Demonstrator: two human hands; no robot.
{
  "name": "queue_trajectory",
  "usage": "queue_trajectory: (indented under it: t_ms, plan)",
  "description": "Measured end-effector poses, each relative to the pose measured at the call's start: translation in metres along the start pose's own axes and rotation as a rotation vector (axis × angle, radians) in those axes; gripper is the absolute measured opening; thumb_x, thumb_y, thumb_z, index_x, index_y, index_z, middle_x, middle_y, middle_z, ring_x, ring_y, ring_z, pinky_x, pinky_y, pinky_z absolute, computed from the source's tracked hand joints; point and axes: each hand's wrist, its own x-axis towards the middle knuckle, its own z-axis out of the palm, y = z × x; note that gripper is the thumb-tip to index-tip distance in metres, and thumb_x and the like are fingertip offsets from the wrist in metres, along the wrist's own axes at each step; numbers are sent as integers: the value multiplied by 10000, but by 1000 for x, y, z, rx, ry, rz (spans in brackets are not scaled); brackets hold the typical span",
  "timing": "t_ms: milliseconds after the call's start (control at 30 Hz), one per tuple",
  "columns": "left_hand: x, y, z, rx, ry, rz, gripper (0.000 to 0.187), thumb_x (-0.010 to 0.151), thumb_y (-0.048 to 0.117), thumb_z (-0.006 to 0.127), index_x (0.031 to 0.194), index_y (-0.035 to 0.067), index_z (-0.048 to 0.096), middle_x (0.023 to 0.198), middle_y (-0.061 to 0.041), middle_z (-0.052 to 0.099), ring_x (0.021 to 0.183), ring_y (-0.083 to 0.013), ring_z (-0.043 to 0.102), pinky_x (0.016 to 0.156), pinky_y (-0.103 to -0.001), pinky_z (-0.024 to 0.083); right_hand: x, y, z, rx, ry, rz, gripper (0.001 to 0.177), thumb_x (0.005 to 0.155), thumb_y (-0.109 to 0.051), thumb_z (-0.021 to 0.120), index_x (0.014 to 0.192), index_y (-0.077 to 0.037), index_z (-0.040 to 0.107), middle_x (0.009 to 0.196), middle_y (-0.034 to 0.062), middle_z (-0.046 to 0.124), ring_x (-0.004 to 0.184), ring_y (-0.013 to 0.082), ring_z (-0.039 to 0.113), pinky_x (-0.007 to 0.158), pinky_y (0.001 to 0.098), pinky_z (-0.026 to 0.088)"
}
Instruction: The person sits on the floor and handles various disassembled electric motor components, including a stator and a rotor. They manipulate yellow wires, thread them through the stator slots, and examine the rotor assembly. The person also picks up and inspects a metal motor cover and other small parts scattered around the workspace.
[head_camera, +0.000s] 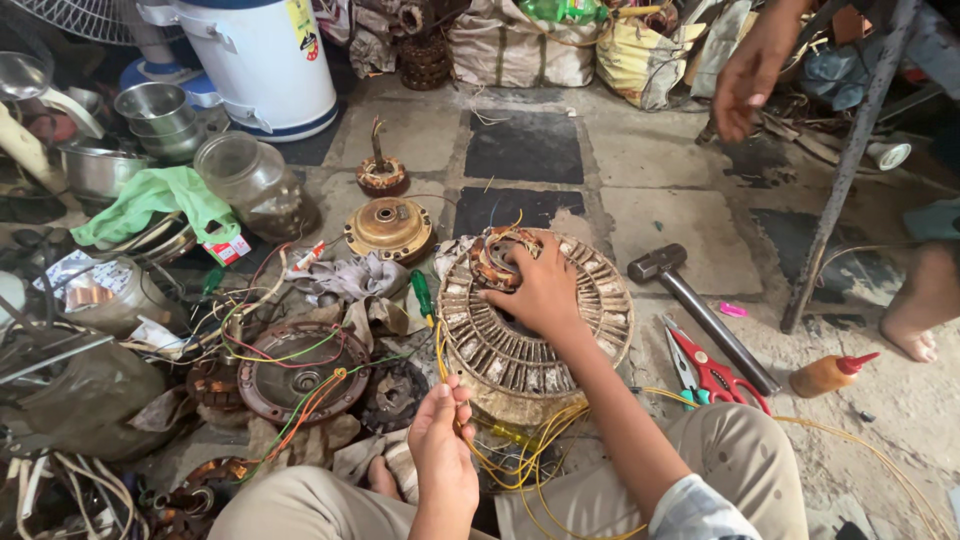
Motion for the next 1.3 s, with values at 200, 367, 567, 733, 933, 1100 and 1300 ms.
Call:
queue_trajectory:
  t_ms: [200,367,567,733,933,1100,1300]
  plan:
    - [6,-2,-3,-1,2,7,248,988,227,621,1159,64,695,898,3,688,709,-66,545,587,-236,401,17,-3,0,-72,-11,-98,787,588,-635,871,1164,-125,706,1378,252,488,1259,439,484,980,621,409]
    - [2,-3,-3,-6,15,-6,243,987,222,624,1166,74,695,901,13,684,713,-62,548,594,-228,400,6,-3,-1,-34,56,-137,690,652,-602,853,1094,-86,728,1346,196,546,1195,402,571,944,551,487]
    - [0,3,2,-15,0,14,234,994,221,620,1154,69,698,897,8,687,712,-61,544,591,-227,393,6,-3,-2,-3,136,-204,667,678,-566,869,1070,-45,734,1297,241,559,1079,410,624,889,497,531]
    - [-4,-2,4,-10,-6,-1,233,994,222,614,1149,67,694,898,12,684,716,-59,541,597,-226,400,5,-4,-2,36,180,-235,649,664,-546,881,1036,-33,739,1279,239,580,1089,417,620,902,493,526]
    - [-2,2,1,-15,1,21,240,985,226,623,1152,71,697,899,12,687,716,-58,547,589,-227,397,5,-3,-1,25,206,-249,632,659,-549,883,1000,-34,748,1282,240,575,1116,420,596,936,495,504]
    - [-2,1,2,-12,3,19,250,991,235,633,1158,60,695,899,9,683,715,-59,547,590,-224,400,3,-3,-1,28,217,-238,638,657,-544,885,1019,-34,758,1262,227,578,1109,416,582,936,495,488]
    - [-2,3,2,-28,7,14,249,987,224,630,1165,61,692,900,5,690,714,-56,551,592,-223,404,3,-2,0,8,223,-241,615,645,-549,887,965,-39,758,1263,214,586,1093,403,590,933,490,494]
